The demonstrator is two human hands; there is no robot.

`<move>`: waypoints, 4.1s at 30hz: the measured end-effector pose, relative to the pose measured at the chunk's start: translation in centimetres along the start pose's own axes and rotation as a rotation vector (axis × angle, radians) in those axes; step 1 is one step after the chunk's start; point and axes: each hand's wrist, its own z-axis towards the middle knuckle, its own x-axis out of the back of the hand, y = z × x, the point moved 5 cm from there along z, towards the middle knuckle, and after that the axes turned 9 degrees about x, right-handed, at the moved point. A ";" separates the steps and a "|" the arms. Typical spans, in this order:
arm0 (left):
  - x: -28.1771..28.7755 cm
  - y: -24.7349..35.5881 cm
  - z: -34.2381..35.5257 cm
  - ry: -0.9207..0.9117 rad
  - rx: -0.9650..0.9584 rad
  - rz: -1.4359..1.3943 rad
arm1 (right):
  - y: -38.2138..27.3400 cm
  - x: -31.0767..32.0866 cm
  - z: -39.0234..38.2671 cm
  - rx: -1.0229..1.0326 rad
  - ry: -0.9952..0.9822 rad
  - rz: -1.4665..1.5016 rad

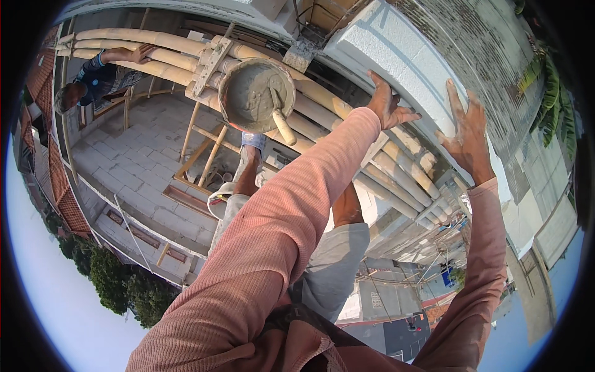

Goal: The person lays a white block on a wall, measures it using a tape measure, taps it with a hammer, and applies mortar using a trowel.

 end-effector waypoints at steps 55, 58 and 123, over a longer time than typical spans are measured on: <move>-3.6 12.4 -14.6 0.484 -0.532 1.160 | -1.6 -4.8 -0.1 -0.425 0.391 0.047; -3.3 12.9 -14.6 0.460 -0.552 1.172 | -1.4 -4.8 0.3 -0.395 0.402 0.035; -3.8 14.0 -14.5 0.493 -0.474 1.377 | 17.1 -8.2 -21.0 -0.408 0.016 -0.116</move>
